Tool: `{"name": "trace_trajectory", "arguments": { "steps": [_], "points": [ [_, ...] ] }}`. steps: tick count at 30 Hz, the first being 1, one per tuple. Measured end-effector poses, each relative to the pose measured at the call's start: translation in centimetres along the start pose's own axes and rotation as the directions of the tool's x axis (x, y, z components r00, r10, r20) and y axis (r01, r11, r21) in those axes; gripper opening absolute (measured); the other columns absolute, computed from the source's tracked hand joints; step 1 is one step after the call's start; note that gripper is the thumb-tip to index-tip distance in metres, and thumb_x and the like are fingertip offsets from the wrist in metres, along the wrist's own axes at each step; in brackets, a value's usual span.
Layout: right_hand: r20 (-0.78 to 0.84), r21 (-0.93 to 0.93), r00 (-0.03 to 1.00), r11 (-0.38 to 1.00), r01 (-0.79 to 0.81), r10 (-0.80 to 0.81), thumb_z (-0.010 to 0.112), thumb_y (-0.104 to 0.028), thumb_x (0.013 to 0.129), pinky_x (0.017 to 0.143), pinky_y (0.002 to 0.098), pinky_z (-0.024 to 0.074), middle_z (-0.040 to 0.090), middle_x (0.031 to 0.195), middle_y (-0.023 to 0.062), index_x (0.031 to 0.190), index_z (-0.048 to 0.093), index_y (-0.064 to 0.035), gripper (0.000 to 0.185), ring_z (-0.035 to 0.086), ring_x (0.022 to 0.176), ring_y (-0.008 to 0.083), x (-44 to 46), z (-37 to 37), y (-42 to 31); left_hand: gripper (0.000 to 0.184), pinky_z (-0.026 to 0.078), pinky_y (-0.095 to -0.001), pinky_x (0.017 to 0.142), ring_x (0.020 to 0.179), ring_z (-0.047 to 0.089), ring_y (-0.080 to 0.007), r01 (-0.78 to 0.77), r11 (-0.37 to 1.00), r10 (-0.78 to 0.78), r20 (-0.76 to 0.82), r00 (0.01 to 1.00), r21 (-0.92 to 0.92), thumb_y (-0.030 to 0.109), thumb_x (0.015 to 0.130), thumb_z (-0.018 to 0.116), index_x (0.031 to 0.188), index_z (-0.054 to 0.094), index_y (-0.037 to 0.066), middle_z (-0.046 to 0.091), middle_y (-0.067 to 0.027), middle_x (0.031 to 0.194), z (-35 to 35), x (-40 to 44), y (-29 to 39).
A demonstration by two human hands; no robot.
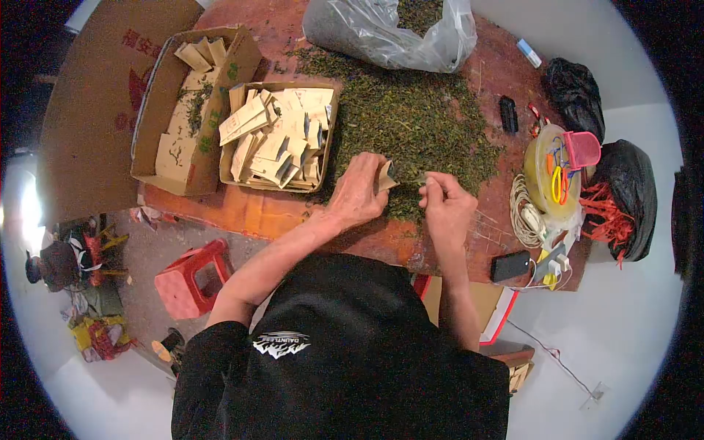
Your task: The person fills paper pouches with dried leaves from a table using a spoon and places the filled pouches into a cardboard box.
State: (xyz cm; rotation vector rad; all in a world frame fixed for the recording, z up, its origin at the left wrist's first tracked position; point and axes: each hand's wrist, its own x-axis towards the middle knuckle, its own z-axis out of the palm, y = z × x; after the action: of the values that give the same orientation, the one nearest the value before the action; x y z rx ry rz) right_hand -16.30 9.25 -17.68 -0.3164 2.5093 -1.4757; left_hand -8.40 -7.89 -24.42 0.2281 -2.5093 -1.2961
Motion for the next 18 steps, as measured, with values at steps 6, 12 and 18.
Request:
{"name": "trace_trajectory", "arguments": {
  "steps": [6, 12, 18],
  "points": [
    [0.017, -0.24, 0.921, 0.892, 0.383, -0.39, 0.067, -0.004, 0.094, 0.062, 0.0369, 0.0568, 0.074, 0.083, 0.0169, 0.102, 0.075, 0.0001, 0.012, 0.073, 0.069, 0.0259, -0.1, 0.8, -0.2, 0.048, 0.047, -0.0519, 0.092, 0.106, 0.055, -0.0444, 0.01, 1.0, -0.011, 0.015, 1.0, 0.017, 0.004, 0.078, 0.067, 0.123, 0.051, -0.002, 0.055, -0.023, 0.11, 0.1, -0.1, -0.1],
    [0.084, -0.34, 0.851, 0.788, 0.514, -0.519, 0.068, -0.001, 0.091, 0.065, 0.0423, 0.057, 0.073, 0.091, 0.0187, 0.105, 0.073, -0.001, 0.015, 0.072, 0.077, 0.0359, -0.5, 1.9, 0.0, 0.053, 0.048, -0.0517, 0.093, 0.108, 0.055, -0.0438, -0.012, 1.0, 0.012, 0.002, 1.0, 0.02, 0.005, 0.077, 0.072, 0.126, 0.051, -0.002, 0.055, -0.0221, 0.113, 0.2, -0.1, -0.1],
    [0.183, -0.438, 0.812, 0.694, 0.572, -0.554, 0.069, -0.003, 0.085, 0.061, 0.0432, 0.0568, 0.066, 0.085, 0.0137, 0.11, 0.072, -0.0043, 0.026, 0.069, 0.072, 0.0334, -1.2, 2.1, -0.4, 0.065, 0.049, -0.0509, 0.093, 0.112, 0.055, -0.044, -0.026, 0.999, 0.027, -0.018, 0.999, 0.048, 0.006, 0.073, 0.083, 0.128, 0.05, -0.002, 0.056, -0.0224, 0.117, 0.4, -0.4, -0.1]
  ]
}}
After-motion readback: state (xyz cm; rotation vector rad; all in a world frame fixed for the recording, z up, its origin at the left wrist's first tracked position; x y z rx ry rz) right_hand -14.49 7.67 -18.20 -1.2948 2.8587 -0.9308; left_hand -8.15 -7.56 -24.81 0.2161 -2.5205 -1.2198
